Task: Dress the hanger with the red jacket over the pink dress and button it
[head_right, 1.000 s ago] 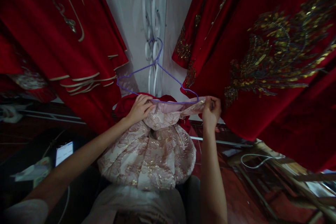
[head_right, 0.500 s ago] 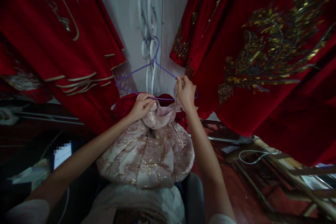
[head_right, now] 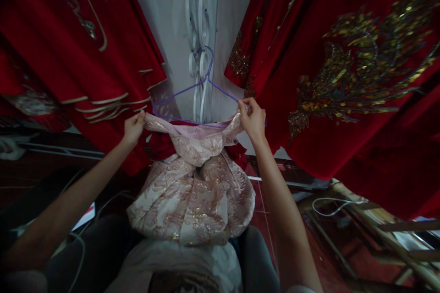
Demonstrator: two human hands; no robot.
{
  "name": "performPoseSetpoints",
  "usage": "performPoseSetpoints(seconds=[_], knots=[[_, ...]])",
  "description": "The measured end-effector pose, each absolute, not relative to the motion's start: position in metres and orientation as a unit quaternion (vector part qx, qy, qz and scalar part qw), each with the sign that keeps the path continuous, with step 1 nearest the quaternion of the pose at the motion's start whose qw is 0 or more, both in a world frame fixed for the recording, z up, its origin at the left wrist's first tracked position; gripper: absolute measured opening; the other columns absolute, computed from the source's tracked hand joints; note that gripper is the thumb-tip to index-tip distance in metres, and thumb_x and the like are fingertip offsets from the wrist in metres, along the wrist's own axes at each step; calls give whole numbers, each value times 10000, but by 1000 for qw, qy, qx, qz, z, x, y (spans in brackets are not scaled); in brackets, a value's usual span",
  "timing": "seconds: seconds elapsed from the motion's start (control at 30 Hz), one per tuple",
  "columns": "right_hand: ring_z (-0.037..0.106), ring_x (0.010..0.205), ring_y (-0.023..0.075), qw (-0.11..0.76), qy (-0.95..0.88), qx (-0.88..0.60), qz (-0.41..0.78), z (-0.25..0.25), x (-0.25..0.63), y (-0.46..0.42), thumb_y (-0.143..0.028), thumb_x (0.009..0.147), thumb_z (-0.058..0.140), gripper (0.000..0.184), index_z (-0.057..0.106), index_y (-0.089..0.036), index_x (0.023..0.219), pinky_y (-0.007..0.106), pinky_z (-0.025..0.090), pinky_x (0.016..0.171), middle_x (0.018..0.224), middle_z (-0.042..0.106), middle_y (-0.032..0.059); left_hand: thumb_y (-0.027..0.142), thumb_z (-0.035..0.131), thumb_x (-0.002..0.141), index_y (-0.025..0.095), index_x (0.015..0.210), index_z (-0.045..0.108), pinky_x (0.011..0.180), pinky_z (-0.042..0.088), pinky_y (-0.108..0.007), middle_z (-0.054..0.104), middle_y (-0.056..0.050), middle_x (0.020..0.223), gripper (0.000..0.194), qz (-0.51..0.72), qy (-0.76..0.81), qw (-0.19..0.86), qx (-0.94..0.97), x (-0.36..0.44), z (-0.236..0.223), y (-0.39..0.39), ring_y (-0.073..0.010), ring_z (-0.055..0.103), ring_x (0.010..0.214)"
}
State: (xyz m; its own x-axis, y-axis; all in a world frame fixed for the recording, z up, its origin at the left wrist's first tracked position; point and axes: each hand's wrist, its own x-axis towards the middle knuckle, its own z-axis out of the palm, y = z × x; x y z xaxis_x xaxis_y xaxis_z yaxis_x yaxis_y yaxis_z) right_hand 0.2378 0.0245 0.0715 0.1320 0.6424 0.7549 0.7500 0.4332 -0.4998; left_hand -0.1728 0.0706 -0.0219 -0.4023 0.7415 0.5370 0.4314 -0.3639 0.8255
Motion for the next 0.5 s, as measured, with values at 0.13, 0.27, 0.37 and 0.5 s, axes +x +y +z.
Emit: performPoseSetpoints(seconds=[0.13, 0.27, 0.37, 0.5], knots=[[598, 673, 163, 533, -656, -531, -50, 71, 238, 25, -503, 889, 465, 341, 641, -211, 881, 251, 402, 645, 761, 667, 18, 497, 476, 843, 167, 556, 501, 485, 292, -213, 391, 40, 503, 437, 625, 545, 113, 547, -168, -19, 70, -91, 365, 491], [595, 666, 166, 530, -657, -533, -50, 71, 240, 26, -515, 884, 467, 349, 641, -212, 880, 257, 405, 653, 761, 669, 21, 470, 473, 852, 166, 561, 519, 495, 305, -217, 406, 37, 486, 423, 619, 544, 98, 558, -166, -14, 71, -96, 381, 482], [587, 653, 164, 525, -660, -535, -45, 72, 240, 26, -523, 884, 460, 356, 636, -214, 878, 260, 404, 650, 757, 667, 20, 478, 475, 850, 162, 575, 539, 508, 312, -220, 424, 32, 490, 424, 619, 536, 89, 567, -164, -8, 75, -103, 398, 499], [572, 627, 152, 516, -671, -532, -36, 73, 241, 24, -518, 885, 460, 341, 624, -219, 873, 253, 396, 637, 740, 656, 8, 508, 447, 860, 158, 620, 569, 515, 323, -223, 488, 17, 543, 441, 611, 488, 95, 616, -146, 17, 85, -109, 431, 530]])
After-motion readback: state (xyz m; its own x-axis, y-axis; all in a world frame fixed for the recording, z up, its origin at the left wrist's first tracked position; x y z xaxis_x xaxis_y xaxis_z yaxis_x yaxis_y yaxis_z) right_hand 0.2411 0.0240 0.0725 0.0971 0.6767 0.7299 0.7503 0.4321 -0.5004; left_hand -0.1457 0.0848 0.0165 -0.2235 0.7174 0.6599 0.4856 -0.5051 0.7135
